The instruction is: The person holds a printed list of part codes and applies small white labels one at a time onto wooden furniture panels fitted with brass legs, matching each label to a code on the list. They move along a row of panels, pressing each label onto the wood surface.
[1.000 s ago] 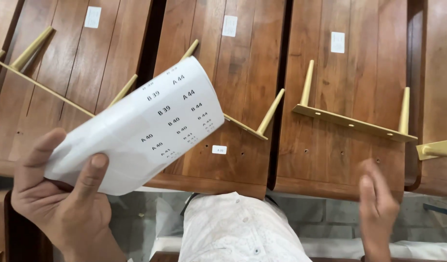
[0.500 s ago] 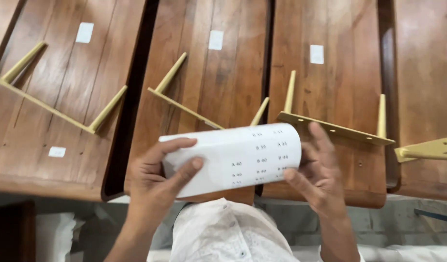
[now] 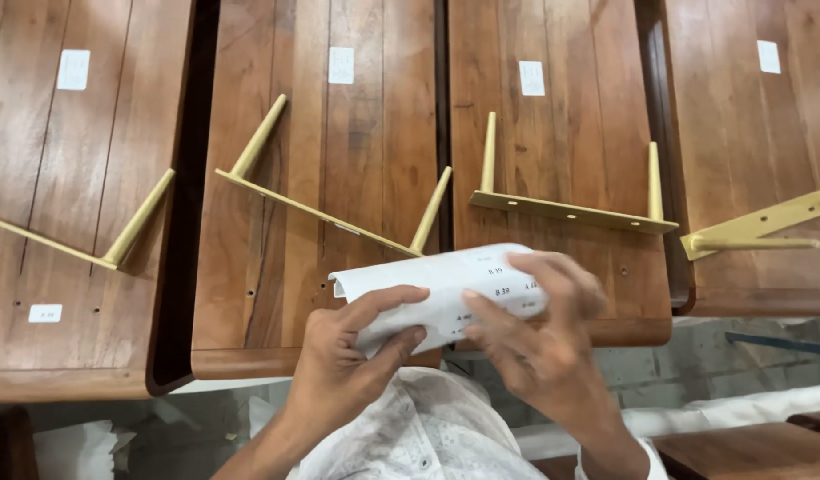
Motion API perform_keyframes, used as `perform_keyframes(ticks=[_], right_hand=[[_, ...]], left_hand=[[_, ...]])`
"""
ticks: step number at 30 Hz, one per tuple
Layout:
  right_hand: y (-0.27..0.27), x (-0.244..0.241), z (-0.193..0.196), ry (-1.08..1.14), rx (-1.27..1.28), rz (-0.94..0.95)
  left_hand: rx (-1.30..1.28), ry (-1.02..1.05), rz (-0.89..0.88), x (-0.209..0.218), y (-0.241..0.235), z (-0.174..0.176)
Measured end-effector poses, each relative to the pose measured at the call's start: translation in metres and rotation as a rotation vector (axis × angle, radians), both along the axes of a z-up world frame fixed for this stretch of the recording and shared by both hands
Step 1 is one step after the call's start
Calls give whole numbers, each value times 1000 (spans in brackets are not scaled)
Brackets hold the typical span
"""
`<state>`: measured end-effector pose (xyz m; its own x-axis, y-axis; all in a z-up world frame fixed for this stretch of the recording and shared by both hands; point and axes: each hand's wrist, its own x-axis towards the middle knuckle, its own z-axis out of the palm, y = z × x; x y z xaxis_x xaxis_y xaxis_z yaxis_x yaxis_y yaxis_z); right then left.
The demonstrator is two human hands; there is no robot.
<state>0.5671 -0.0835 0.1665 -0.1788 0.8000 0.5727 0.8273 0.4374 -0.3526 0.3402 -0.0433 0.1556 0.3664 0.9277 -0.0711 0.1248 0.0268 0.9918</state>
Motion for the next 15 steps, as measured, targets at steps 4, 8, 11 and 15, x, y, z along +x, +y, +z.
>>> perform_keyframes(ticks=[4, 8, 11, 15], right_hand=[[1, 5, -11, 61, -145, 101], [2, 6, -5, 112, -170, 125], [-1, 6, -6, 131, -171, 121], [-6, 4, -8, 158, -123, 79]], left_hand=[[213, -65, -37, 4, -1, 0], [137, -51, -25, 4, -6, -4], [121, -67, -24, 5, -8, -3], [39, -64, -14, 9, -9, -7]])
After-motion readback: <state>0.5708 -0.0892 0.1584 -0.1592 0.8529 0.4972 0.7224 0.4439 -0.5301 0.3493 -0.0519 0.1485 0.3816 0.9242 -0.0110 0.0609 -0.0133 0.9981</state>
